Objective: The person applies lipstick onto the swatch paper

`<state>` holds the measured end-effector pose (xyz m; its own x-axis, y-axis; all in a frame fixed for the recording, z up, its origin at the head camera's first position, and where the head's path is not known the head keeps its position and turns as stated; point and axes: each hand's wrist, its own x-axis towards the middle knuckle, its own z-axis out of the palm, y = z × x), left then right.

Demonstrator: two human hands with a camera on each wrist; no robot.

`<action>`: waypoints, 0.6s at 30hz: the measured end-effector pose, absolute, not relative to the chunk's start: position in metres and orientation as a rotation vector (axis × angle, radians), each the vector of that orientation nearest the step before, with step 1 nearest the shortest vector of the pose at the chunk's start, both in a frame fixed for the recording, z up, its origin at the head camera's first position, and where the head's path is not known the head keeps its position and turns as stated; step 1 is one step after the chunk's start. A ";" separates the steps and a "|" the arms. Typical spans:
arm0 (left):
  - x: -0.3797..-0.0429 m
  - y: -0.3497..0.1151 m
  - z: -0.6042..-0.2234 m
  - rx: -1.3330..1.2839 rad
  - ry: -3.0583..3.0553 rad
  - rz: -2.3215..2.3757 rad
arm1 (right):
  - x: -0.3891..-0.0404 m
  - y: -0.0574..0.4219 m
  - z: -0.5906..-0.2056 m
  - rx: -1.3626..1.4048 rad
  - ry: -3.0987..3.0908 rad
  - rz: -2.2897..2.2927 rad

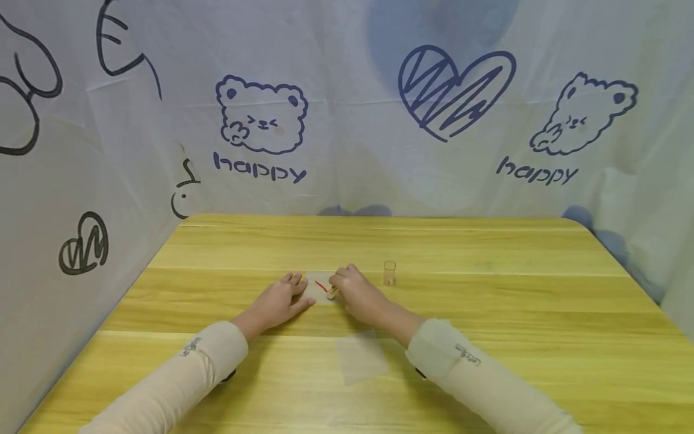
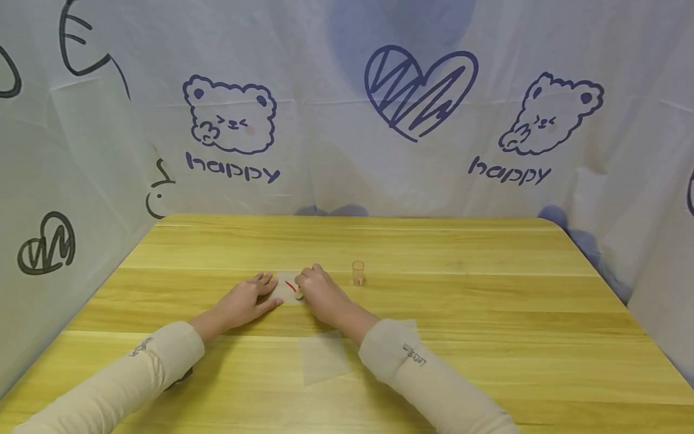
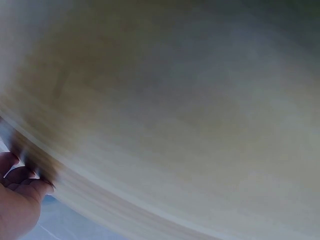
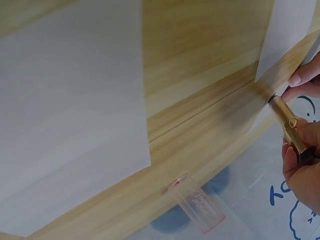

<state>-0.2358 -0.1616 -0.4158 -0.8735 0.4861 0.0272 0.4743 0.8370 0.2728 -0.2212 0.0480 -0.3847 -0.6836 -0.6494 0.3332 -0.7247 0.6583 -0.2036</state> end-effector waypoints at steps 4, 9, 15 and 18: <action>-0.236 -0.162 -0.416 0.784 2.976 0.428 | -0.220 0.048 -0.384 1.115 -2.635 0.459; -0.236 -0.162 -0.417 0.792 2.983 0.432 | -0.219 0.049 -0.385 1.114 -2.640 0.460; -0.236 -0.162 -0.417 0.799 2.978 0.454 | -0.220 0.050 -0.387 1.125 -2.613 0.443; -0.236 -0.162 -0.417 0.802 2.979 0.454 | -0.220 0.050 -0.388 1.132 -2.591 0.442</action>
